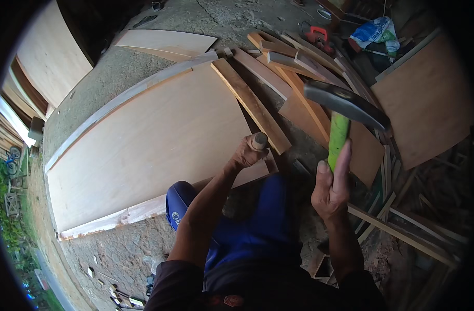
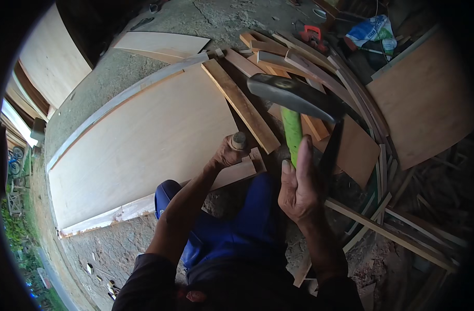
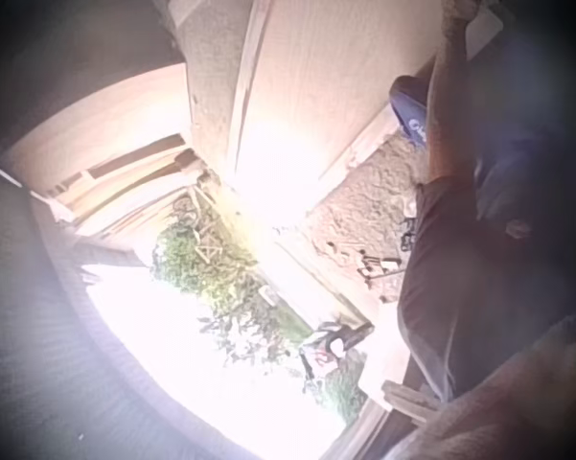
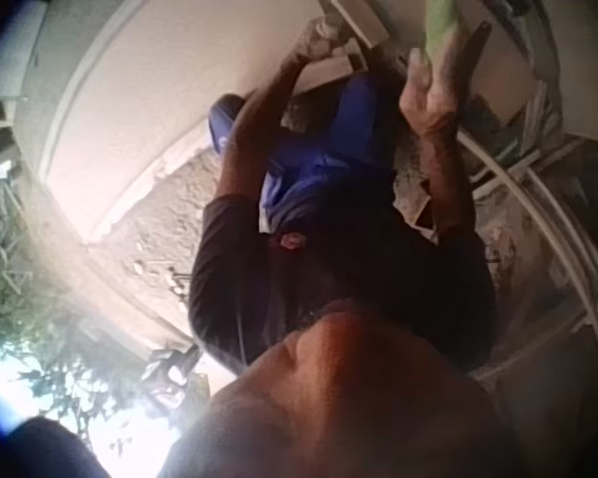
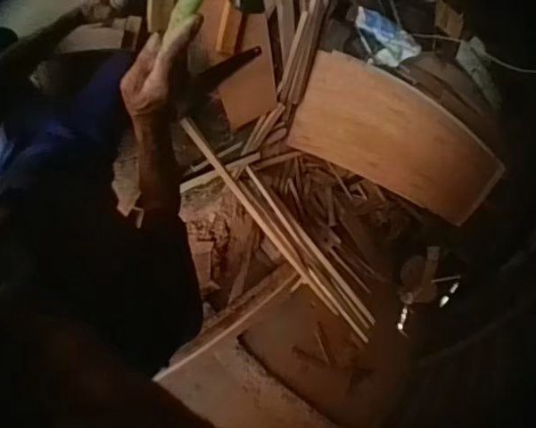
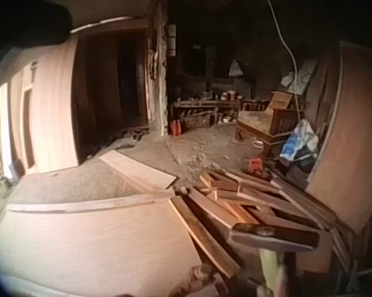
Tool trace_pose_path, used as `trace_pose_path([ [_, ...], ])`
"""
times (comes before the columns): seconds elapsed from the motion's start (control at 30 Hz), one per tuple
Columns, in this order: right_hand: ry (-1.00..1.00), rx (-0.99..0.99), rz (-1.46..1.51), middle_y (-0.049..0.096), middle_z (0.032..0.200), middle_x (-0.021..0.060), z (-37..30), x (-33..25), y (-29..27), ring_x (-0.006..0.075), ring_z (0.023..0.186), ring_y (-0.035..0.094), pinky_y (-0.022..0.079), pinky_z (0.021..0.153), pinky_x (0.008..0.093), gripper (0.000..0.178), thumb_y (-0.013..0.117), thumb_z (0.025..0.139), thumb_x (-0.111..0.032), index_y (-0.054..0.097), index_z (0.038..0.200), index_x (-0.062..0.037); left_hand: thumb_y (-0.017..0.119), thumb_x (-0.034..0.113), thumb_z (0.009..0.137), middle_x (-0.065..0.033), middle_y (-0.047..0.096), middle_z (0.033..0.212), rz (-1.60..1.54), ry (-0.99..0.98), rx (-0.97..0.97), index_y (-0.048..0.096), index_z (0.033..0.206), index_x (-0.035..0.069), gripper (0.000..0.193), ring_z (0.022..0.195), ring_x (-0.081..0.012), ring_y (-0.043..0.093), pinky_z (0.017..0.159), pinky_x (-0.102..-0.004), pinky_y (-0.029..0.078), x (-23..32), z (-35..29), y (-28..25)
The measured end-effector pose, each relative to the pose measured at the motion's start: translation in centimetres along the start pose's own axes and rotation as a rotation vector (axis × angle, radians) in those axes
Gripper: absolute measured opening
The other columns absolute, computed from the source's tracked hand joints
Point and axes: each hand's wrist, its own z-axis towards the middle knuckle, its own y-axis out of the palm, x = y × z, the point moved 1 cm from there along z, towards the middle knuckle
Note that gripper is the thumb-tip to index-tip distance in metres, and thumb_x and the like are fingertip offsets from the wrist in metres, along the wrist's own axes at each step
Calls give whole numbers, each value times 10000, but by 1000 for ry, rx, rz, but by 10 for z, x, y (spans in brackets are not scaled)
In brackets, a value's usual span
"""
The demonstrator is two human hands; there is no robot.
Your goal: The person hammers nails into a wooden frame using a hammer and nail holder, then uses a circular saw to trim the edge of the frame. The person works on a large wooden panel on the floor, adjusting pieces and securing them before cutting.
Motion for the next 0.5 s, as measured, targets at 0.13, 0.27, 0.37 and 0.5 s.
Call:
trace_pose_path([
  [0.13,262,-503,-67,667,1157,254,-29,9,23,375,1013,704,586,827,406,571,586,976,-57,401,1516,-52,731,49,796,7,648,848,-164,-13,79,619,940,69,184,787,-79,591,721,-260,513,21,-9,10],
  [0.27,278,-401,80,661,1123,261,-62,18,38,358,968,702,563,834,381,567,580,984,-65,380,1509,13,723,40,806,-15,643,868,-21,6,70,599,944,69,188,801,-113,595,755,-281,512,24,-36,14],
  [0.37,263,-231,96,637,1204,253,-61,16,41,312,1010,682,539,863,354,540,570,1005,-94,385,1493,47,717,29,799,-16,632,857,-77,54,136,586,916,90,186,808,-133,603,893,-316,509,13,-62,23],
  [0.5,621,-241,318,606,1238,221,-101,29,35,219,1034,624,512,884,326,511,547,1034,-143,398,1464,90,736,48,759,-31,624,837,34,157,218,584,893,104,209,805,-198,628,1063,-408,447,11,-73,41],
])
